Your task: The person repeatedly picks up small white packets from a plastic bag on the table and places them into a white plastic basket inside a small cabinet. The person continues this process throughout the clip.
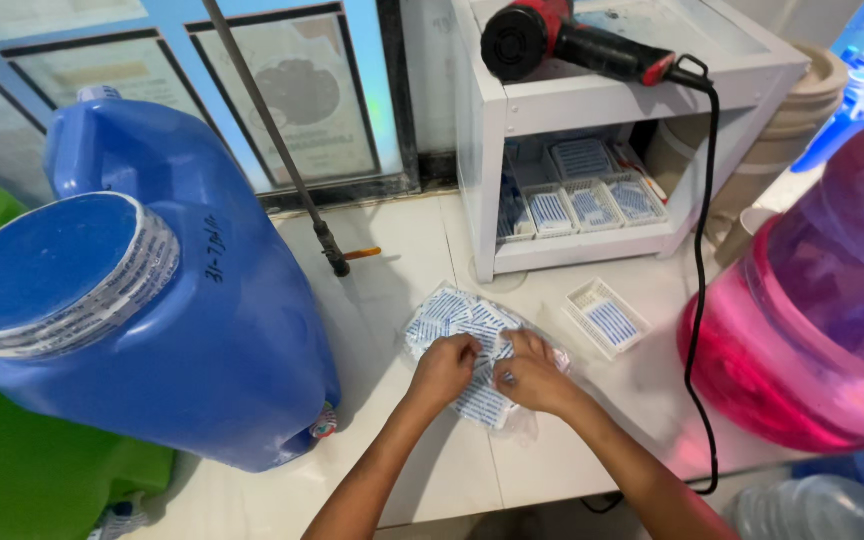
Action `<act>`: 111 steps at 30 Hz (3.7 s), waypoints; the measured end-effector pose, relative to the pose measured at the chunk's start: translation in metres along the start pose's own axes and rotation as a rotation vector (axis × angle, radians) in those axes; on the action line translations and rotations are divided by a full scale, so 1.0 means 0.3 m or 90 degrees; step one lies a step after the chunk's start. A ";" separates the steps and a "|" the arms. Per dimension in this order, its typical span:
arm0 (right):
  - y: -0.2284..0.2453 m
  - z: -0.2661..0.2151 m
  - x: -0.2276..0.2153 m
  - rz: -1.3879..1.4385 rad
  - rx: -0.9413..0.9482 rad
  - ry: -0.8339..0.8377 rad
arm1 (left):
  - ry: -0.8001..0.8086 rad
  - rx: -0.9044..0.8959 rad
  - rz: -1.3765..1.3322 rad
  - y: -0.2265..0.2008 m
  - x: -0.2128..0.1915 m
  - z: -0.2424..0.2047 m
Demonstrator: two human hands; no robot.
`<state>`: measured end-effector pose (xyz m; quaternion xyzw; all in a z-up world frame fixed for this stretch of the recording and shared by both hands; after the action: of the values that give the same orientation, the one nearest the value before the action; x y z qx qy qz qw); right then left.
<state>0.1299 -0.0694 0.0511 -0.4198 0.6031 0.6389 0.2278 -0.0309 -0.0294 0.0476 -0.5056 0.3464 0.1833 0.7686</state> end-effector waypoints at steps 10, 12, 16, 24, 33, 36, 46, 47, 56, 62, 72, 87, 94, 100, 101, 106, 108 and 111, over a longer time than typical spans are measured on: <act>-0.080 0.049 0.168 -0.034 -0.005 -0.041 | 0.117 0.159 0.197 -0.064 -0.005 -0.123; -0.064 0.025 0.190 -0.055 0.083 -0.063 | 0.121 0.169 0.177 -0.064 -0.004 -0.179; -0.026 -0.003 0.186 -0.069 0.147 -0.050 | -0.029 0.081 0.079 -0.009 -0.026 -0.269; -0.055 -0.001 0.187 -0.079 0.019 -0.115 | -0.007 -0.204 -0.260 0.104 0.147 -0.300; -0.190 0.025 0.047 0.780 0.154 -0.186 | -0.167 0.049 0.009 0.099 0.044 -0.176; -0.172 0.033 0.026 1.044 0.143 -0.287 | -0.112 -0.035 -0.280 0.118 0.128 -0.030; -0.144 0.014 0.039 1.274 0.091 -0.471 | -0.042 -0.204 -0.553 0.023 0.195 -0.010; -0.141 0.007 0.037 1.290 0.086 -0.469 | -0.046 -0.202 -0.528 0.019 0.180 -0.012; -0.063 -0.001 0.004 1.307 0.036 -0.462 | -0.090 -0.282 -0.645 0.019 0.141 0.010; -0.019 0.018 0.026 1.232 0.006 -0.523 | 0.009 -0.361 -0.593 0.001 0.191 0.029; 0.041 0.019 -0.049 0.769 -0.026 -0.511 | -0.009 -0.268 -0.545 -0.091 0.065 0.049; -0.111 0.096 0.017 0.931 -0.028 -0.580 | -0.052 -0.238 -0.557 -0.036 0.012 0.074; 0.055 0.094 -0.002 0.518 0.012 -0.543 | -0.005 -0.296 -0.587 -0.019 0.077 0.079; 0.216 0.021 -0.001 0.343 -0.110 -0.532 | -0.001 -0.399 -0.615 -0.004 0.077 0.053; 0.237 0.022 0.009 0.348 -0.156 -0.490 | 0.006 -0.379 -0.627 0.003 0.088 0.061; 0.131 0.020 -0.016 0.511 -0.005 -0.359 | -0.002 -0.457 -0.853 0.171 0.164 0.128; 0.039 -0.050 -0.068 0.382 0.050 -0.405 | -0.013 -0.539 -0.980 0.234 0.187 0.139; -0.027 -0.074 0.019 -0.102 0.186 -0.147 | 0.049 -0.472 -0.996 0.225 0.170 0.133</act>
<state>0.1391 -0.0905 0.0436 -0.3528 0.6240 0.5684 0.4038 -0.0244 0.0316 -0.0229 -0.8223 -0.1573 -0.3146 0.4474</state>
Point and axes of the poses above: each hand's wrist, its own z-axis towards the middle knuckle, its own x-axis out of the palm, y = z × x, the point moved 5 cm from there along z, towards the middle knuckle, and after that the axes turned 12 degrees about z, right-handed, at the moved point
